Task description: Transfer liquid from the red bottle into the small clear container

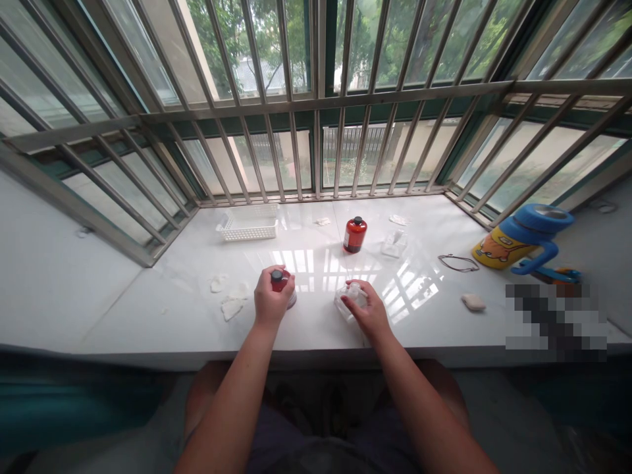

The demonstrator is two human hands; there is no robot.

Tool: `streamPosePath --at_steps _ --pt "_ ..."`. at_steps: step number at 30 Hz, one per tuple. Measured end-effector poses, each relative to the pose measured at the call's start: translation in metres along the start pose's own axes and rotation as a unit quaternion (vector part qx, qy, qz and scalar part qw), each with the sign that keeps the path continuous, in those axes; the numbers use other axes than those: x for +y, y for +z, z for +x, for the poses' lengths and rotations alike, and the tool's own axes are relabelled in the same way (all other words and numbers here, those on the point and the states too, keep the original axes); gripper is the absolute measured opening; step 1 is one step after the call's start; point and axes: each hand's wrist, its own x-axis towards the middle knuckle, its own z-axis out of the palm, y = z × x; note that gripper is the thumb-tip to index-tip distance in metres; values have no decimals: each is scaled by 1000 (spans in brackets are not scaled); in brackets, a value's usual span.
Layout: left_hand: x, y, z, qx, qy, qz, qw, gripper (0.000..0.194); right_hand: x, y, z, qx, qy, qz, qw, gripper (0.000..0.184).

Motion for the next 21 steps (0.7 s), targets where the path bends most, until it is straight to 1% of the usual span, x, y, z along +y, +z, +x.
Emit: streamPosePath --at_steps 2,5,6,8,10,13,14,16,18,21 --pt "0 0 0 0 -2 1 1000 29 -1 0 0 0 -7 4 1000 42" --pt "0 0 0 3 -2 6 1000 29 -2 0 0 4 39 24 999 49" --pt "0 0 0 4 -1 7 1000 29 -3 0 -1 3 43 23 999 48" --pt "0 0 0 4 1 7 1000 28 -3 0 -1 -1 20 6 1000 42" --pt "1 0 0 4 1 4 1000 28 -2 1 0 0 5 -1 1000 41" --pt "2 0 0 3 1 2 1000 28 -1 1 -1 9 30 24 999 47" --pt "2 0 0 2 2 2 1000 28 0 1 -1 8 32 25 999 46" --pt "3 -1 0 1 3 2 1000 28 0 1 -1 2 10 8 1000 41" --pt "3 -1 1 1 4 4 1000 27 -1 1 -1 3 1 1 1000 40" --pt "4 -2 1 -1 5 8 1000 28 -2 1 -1 9 26 23 999 45"
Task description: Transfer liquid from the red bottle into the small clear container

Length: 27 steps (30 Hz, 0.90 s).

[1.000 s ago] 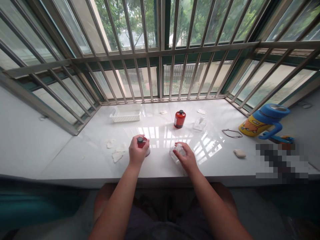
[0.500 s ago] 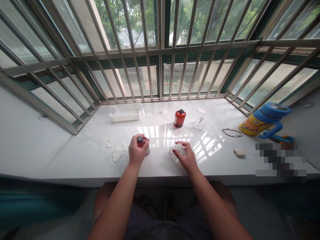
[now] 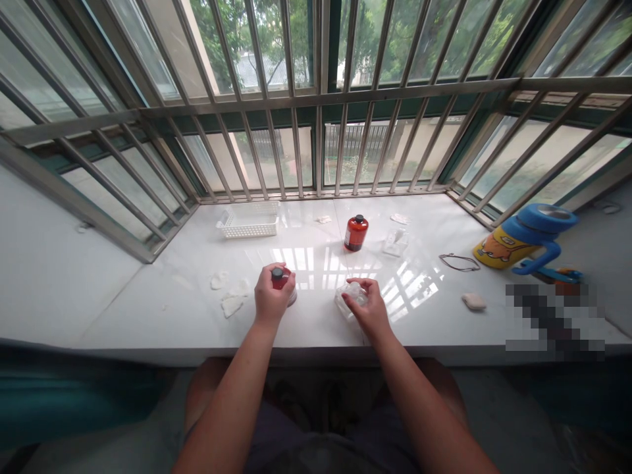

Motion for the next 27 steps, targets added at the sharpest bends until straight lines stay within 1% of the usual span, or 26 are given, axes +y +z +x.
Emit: streamPosePath --at_steps 4,8,12,16,17,20,21,24,25,27 --pt "0 0 0 1 0 2 1000 28 -2 0 0 -8 -31 -34 999 37" --pt "0 0 0 0 1 3 1000 28 -2 0 0 -1 8 -17 1000 46" --pt "-1 0 0 2 1 2 1000 28 0 0 0 -7 -33 -37 999 38" --pt "-1 0 -1 1 3 1 1000 28 2 -1 0 -12 11 -19 1000 45" --pt "-1 0 -1 1 3 1 1000 28 3 -1 0 -12 8 -20 1000 44" --pt "-1 0 -1 3 1 1 1000 28 3 -1 0 -7 -30 -40 999 39" --pt "-1 0 -1 2 1 1 1000 28 3 -1 0 -5 -29 -41 999 40" --pt "-1 1 0 2 0 5 1000 28 1 -1 0 0 10 -27 1000 47" --pt "-1 1 0 2 1 5 1000 28 1 -1 0 0 12 -27 1000 46" --pt "-1 1 0 2 2 4 1000 28 0 -2 1 -5 -14 -38 999 40"
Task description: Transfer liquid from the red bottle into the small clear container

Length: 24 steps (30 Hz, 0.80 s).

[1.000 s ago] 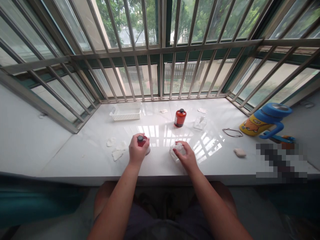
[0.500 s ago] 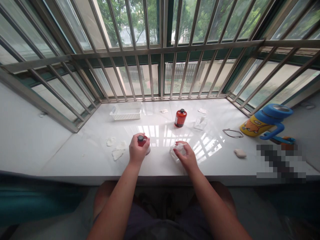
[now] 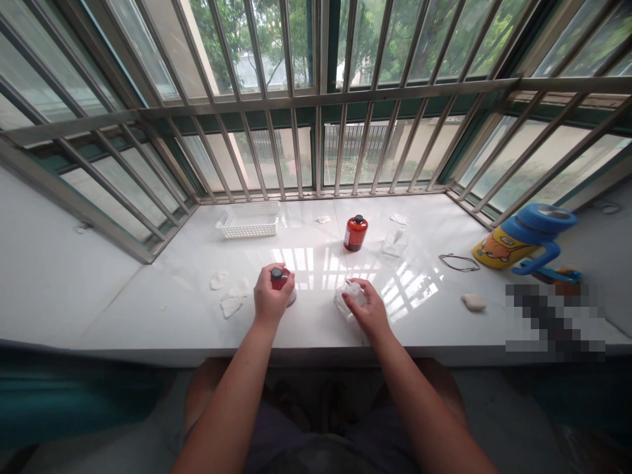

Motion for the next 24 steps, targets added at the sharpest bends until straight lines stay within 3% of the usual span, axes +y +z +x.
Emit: streamPosePath --at_steps 4,12,20,24 --pt "0 0 0 1 -2 -1 1000 28 -2 -1 2 -5 -42 -12 999 32" --pt "1 0 0 1 -2 0 1000 28 -5 -1 -1 -5 13 -7 1000 39" --pt "-2 1 0 2 1 9 1000 29 -2 1 2 -5 -45 -8 999 27" --pt "-2 0 0 2 8 13 1000 28 -1 0 1 -1 -8 -15 1000 34"
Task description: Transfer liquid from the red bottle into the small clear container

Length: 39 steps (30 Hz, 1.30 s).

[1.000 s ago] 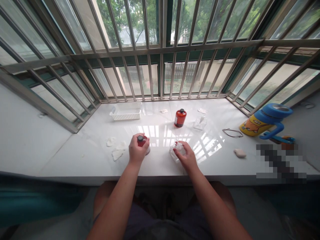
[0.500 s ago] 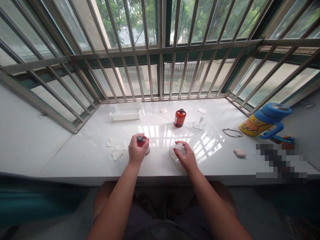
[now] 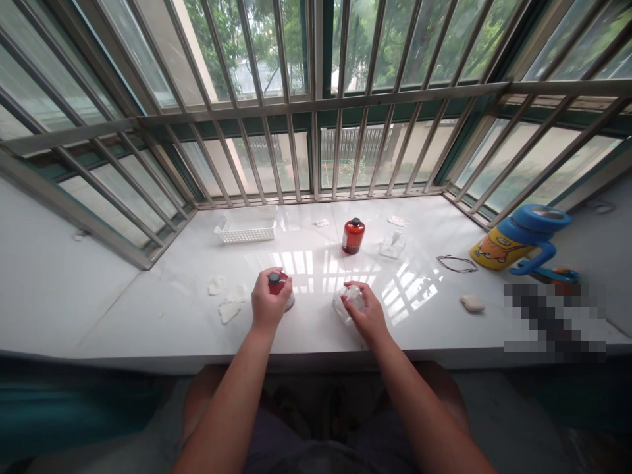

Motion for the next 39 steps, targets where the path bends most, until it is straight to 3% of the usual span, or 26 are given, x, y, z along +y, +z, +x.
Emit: streamPosePath --at_steps 7,15,24,29,32,39 --pt "1 -1 0 0 -3 -1 1000 26 2 0 1 -6 -19 5 1000 34" --pt "2 -2 0 0 -3 0 1000 27 -3 3 -3 10 44 56 997 43" --pt "1 -1 0 -3 -8 -7 1000 29 15 4 -2 -27 -56 -19 998 38" --pt "2 -2 0 -7 -9 -7 1000 28 12 7 -5 -25 -20 -10 999 50" --pt "2 -2 0 -12 -10 -9 1000 29 9 7 -6 -25 -1 1 1000 43" --pt "3 -3 0 -12 -9 -13 1000 29 9 3 -4 -39 -46 6 998 39"
